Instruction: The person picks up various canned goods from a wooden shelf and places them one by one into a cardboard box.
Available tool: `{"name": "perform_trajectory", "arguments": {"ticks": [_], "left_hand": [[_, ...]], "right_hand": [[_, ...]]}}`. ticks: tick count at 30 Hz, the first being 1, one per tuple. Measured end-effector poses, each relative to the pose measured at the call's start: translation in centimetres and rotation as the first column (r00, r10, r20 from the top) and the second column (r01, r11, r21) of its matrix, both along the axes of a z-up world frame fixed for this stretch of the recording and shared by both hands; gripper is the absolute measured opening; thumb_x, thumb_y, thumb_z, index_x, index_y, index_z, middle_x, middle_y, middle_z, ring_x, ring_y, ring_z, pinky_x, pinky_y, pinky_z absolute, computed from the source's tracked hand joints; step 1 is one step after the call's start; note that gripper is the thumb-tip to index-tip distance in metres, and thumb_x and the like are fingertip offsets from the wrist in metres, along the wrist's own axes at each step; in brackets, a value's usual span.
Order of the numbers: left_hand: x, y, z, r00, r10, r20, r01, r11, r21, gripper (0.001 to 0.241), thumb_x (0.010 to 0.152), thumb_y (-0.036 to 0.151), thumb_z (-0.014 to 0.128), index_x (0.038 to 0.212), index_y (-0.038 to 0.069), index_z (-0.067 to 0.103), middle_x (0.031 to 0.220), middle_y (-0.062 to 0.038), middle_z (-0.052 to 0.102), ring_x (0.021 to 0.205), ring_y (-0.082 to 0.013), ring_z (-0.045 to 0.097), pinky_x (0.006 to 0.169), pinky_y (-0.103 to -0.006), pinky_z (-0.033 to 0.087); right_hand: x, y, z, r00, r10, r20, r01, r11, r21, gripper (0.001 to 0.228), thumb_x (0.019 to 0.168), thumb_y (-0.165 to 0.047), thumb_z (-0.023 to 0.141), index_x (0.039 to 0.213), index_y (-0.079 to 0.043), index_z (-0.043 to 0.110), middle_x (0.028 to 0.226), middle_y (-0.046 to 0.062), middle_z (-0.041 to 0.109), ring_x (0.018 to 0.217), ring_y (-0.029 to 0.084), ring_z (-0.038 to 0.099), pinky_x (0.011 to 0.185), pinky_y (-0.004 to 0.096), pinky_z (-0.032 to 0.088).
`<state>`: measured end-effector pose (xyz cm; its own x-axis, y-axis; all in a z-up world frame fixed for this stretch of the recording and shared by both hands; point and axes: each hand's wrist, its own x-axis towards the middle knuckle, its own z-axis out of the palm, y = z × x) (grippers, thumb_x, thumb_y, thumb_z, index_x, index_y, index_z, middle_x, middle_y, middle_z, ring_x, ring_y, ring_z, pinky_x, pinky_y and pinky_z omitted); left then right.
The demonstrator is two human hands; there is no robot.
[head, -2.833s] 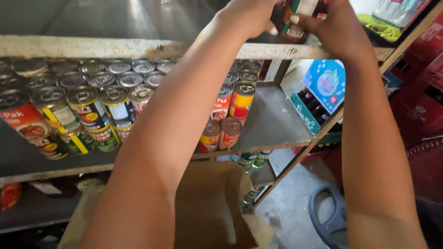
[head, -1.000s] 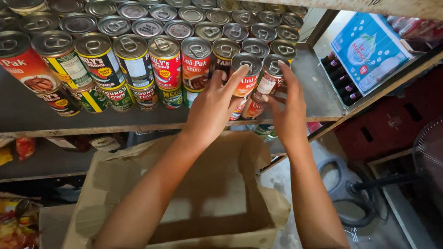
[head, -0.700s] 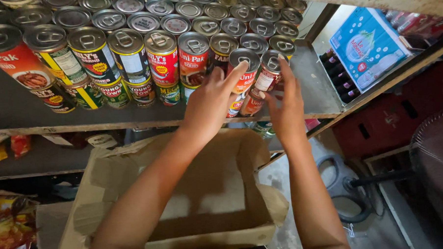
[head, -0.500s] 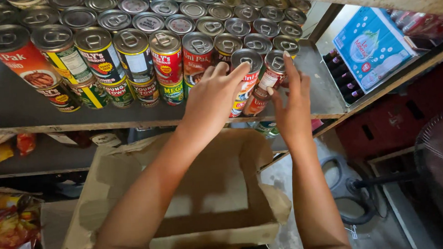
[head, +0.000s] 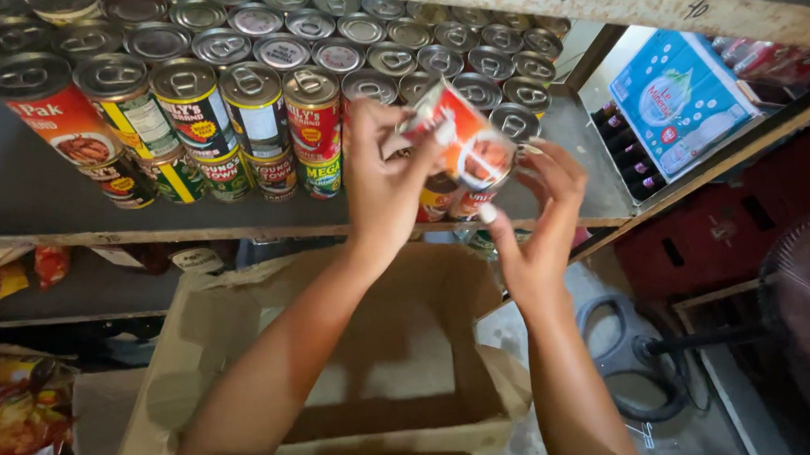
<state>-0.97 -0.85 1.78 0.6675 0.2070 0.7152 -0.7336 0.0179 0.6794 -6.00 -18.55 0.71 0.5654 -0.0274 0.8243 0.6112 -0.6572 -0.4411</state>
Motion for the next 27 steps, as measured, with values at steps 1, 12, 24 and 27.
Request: {"name": "perform_trajectory", "arguments": {"ticks": [1, 12, 24, 27], "left_hand": [[-0.3, 0.1, 0.8, 0.977, -0.208, -0.039, 0.199, 0.967, -0.161, 0.031, 0.1, 0.016, 0.07, 0.114, 0.004, 0.046, 0.109, -0.009, 0.065, 0.096, -0.0162, 0.072, 0.069, -0.029, 0.067], [-1.0, 3.9, 1.9, 0.911, 0.253, -0.325, 0.07, 0.682, 0.728, 0.025, 0.101, 0.037, 0.058, 0.103, 0.012, 0.065, 0.081, -0.013, 0.076, 0.082, -0.0349, 0.073, 0.068, -0.0507, 0.054], [2.0, 1.6, -4.0, 0.935, 0.33, -0.126, -0.104, 0.599, 0.794, 0.039, 0.083, 0.038, 0.08, 0.105, 0.008, 0.067, 0.087, -0.014, 0.074, 0.081, -0.0372, 0.072, 0.066, -0.0502, 0.055], [1.7, 1.3, -3.5, 0.938, 0.336, -0.082, -0.154, 0.619, 0.77, 0.045, 0.077, 0.043, 0.083, 0.101, 0.008, 0.069, 0.083, -0.014, 0.074, 0.077, -0.0371, 0.072, 0.063, -0.0492, 0.055]], "right_hand": [[-0.4, 0.5, 0.4, 0.987, 0.159, -0.006, -0.159, 0.987, 0.023, 0.062, 0.101, -0.011, 0.077, 0.15, -0.007, 0.039, 0.151, 0.016, 0.039, 0.143, 0.027, 0.048, 0.116, 0.039, 0.052], [0.4, 1.9, 6.9, 0.966, 0.141, -0.219, -0.092, 0.971, 0.22, 0.062, 0.081, -0.013, 0.085, 0.132, -0.007, 0.049, 0.129, 0.008, 0.059, 0.117, 0.026, 0.062, 0.099, 0.038, 0.057], [3.7, 2.6, 5.0, 0.991, -0.073, 0.111, 0.126, 0.774, -0.62, 0.059, 0.078, -0.013, 0.083, 0.136, -0.011, 0.068, 0.146, 0.013, 0.061, 0.128, 0.038, 0.05, 0.11, 0.049, 0.044], [3.6, 2.3, 4.7, 0.985, -0.151, 0.077, 0.165, 0.74, -0.652, 0.061, 0.078, -0.014, 0.082, 0.138, -0.015, 0.069, 0.144, 0.007, 0.063, 0.132, 0.038, 0.046, 0.112, 0.052, 0.035]]}}
